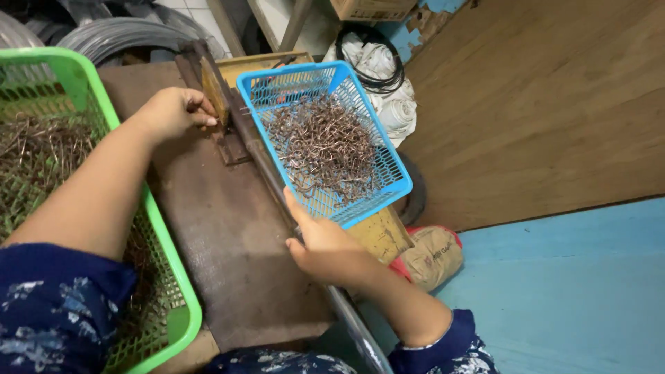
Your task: Bending small metal pins using a manual jig and lever tool
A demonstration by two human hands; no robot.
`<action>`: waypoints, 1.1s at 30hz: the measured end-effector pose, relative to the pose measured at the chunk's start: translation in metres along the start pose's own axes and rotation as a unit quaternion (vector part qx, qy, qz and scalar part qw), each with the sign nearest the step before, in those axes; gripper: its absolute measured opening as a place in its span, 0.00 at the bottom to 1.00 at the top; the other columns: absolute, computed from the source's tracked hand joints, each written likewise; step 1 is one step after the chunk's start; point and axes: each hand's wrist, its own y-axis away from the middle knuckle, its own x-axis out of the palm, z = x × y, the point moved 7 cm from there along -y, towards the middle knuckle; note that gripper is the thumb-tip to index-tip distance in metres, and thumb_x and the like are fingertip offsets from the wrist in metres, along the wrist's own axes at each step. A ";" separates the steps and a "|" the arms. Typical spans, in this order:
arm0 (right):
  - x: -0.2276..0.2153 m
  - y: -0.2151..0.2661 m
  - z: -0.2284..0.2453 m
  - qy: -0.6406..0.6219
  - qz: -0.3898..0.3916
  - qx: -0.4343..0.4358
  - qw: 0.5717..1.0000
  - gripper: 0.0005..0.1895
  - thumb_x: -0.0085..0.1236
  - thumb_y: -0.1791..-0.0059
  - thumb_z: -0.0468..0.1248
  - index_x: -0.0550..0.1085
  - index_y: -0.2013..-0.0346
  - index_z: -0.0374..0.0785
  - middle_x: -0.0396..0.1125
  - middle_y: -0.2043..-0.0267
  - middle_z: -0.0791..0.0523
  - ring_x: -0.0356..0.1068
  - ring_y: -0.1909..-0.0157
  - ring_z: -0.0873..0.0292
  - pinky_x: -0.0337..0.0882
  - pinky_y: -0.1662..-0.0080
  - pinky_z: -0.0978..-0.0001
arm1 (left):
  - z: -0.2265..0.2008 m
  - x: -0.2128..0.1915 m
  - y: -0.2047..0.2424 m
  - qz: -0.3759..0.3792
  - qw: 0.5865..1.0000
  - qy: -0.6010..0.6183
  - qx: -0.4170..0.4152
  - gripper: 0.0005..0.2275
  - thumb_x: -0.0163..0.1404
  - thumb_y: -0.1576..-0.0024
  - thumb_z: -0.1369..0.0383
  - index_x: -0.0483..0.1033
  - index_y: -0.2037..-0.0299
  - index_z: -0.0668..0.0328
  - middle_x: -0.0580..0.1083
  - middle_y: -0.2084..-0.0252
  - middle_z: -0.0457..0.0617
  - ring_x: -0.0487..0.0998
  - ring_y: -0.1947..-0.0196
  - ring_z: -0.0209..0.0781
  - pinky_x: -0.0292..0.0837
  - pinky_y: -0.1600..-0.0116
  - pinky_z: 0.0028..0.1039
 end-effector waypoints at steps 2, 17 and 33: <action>0.005 -0.004 0.000 -0.001 0.001 0.000 1.000 0.45 0.45 0.43 0.44 0.37 0.14 0.58 0.68 0.36 0.32 0.65 0.30 0.30 0.65 0.31 0.35 | -0.003 -0.003 -0.001 -0.006 1.000 -0.010 0.001 0.11 0.64 0.40 0.67 0.84 0.48 0.55 0.85 0.63 0.47 0.85 0.58 0.39 0.72 0.46 0.31; 0.052 -0.043 -0.033 0.000 -0.105 -0.039 0.994 0.45 0.46 0.44 0.41 0.40 0.14 0.58 0.72 0.56 0.36 0.71 0.49 0.29 0.68 0.45 0.36 | -0.126 -0.018 0.081 -0.215 0.916 -0.337 -0.044 0.26 0.63 0.52 0.65 0.69 0.44 0.62 0.74 0.48 0.60 0.76 0.49 0.64 0.74 0.50 0.54; 0.039 -0.038 -0.016 0.007 -0.027 0.028 0.999 0.48 0.50 0.45 0.55 0.40 0.16 0.50 0.69 0.37 0.36 0.69 0.32 0.33 0.67 0.32 0.37 | -0.240 0.137 0.096 0.028 0.863 -0.411 0.291 0.40 0.18 0.33 0.32 0.62 0.32 0.60 0.69 0.43 0.54 0.67 0.35 0.52 0.54 0.30 0.59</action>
